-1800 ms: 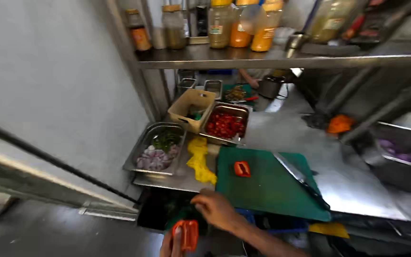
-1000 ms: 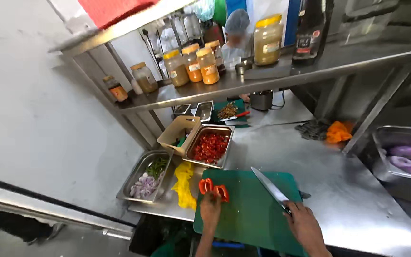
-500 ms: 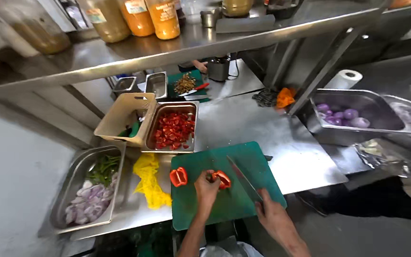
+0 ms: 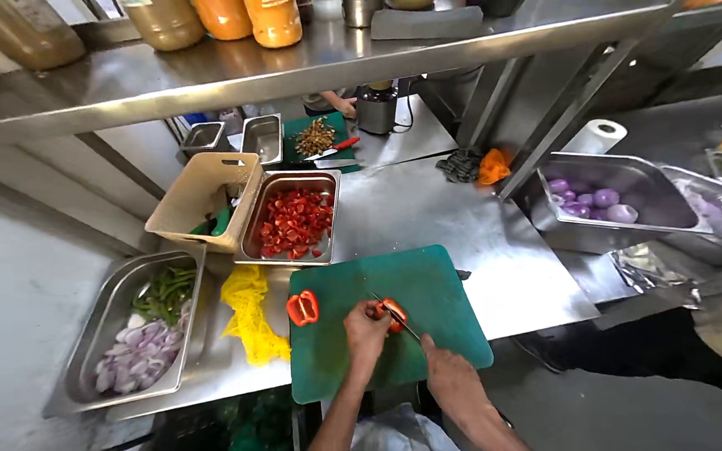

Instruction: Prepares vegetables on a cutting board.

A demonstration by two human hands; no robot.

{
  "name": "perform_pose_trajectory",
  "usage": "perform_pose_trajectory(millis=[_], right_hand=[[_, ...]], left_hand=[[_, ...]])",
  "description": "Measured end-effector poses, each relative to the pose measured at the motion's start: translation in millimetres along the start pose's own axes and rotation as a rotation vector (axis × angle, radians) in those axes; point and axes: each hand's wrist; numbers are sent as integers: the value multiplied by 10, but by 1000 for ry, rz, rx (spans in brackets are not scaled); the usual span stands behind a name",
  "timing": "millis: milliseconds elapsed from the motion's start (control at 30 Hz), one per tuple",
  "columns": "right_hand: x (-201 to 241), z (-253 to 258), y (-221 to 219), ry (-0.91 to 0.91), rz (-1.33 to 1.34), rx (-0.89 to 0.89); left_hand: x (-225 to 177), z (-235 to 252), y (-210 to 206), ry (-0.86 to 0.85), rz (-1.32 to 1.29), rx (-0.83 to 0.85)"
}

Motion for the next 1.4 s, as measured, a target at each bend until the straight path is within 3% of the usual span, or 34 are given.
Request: perform_pose_trajectory(millis=[133,333,567,667,800,1000,1133,1300,1400], right_hand=[[7,317,-81,85,50,22],[-317,350,-103,157,77,69],[-237,-55,159,211,8,8],[-126,-78,132,163,-63,64],[-37,245,-142,159,-37,83],[-283,404,-89,217,73,75],[-235,98,48,194,5,-17],[-61,-186,127,203,-113,12],[0,-205,112,172,-171,53]], left_hand=[[192,-58,-61,-73,15,-57],[483,-144,97,-78,7,-130],[473,-177,182,8,-124,-114],[482,-165,153,-11,-149,-129],[513,-135,161,-33,-72,-108],[632,-188,264,-102,147,-119],[755,-220,291,-283,204,-200],[952,-137,334,-673,258,-114],[949,-77,369,-720,406,-40]])
Point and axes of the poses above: each hand's wrist, its own z-axis towards the middle knuckle, its own y-axis out of the back of the hand, x = y × z
